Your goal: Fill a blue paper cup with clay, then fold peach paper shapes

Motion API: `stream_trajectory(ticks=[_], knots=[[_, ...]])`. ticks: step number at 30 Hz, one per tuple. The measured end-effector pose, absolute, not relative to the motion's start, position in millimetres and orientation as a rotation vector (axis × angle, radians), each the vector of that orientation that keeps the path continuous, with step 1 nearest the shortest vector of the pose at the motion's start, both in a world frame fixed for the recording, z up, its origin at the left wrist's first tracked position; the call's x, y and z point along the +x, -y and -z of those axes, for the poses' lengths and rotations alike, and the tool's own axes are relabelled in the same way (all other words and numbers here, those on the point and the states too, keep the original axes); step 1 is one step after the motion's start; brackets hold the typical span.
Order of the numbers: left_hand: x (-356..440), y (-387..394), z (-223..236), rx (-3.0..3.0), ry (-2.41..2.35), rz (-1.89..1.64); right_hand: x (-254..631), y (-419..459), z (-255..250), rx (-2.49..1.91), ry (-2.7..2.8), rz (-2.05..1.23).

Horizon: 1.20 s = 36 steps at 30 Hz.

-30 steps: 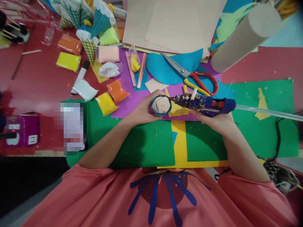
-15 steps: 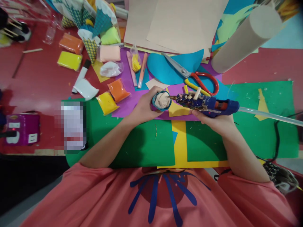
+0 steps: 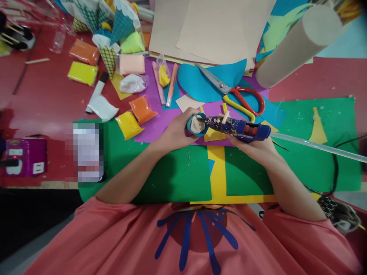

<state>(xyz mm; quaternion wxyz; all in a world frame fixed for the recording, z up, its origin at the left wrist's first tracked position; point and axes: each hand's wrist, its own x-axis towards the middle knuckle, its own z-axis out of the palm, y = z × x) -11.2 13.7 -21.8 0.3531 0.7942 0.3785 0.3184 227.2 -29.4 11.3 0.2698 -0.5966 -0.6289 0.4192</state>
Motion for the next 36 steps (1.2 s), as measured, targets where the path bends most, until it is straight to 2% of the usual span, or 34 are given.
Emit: stream_trajectory(ticks=[4,10,16,29,36], knots=[[-11,-13,22,2.056,-1.060,-0.765,226,29,-18,-1.614,1.642,-1.184],[-10,-13,27,2.044,-0.963,-0.953,230,30,-28,-1.610,1.519,-1.286],[-8,-10,21,2.038,-1.040,-0.789,222,32,-28,-1.621,1.590,-1.223],[-7,-9,18,2.055,-1.013,-0.754,222,34,-3,-1.516,1.605,-1.284],[-8,-10,18,2.102,-1.095,-0.732,220,33,-15,-1.613,1.542,-1.219]])
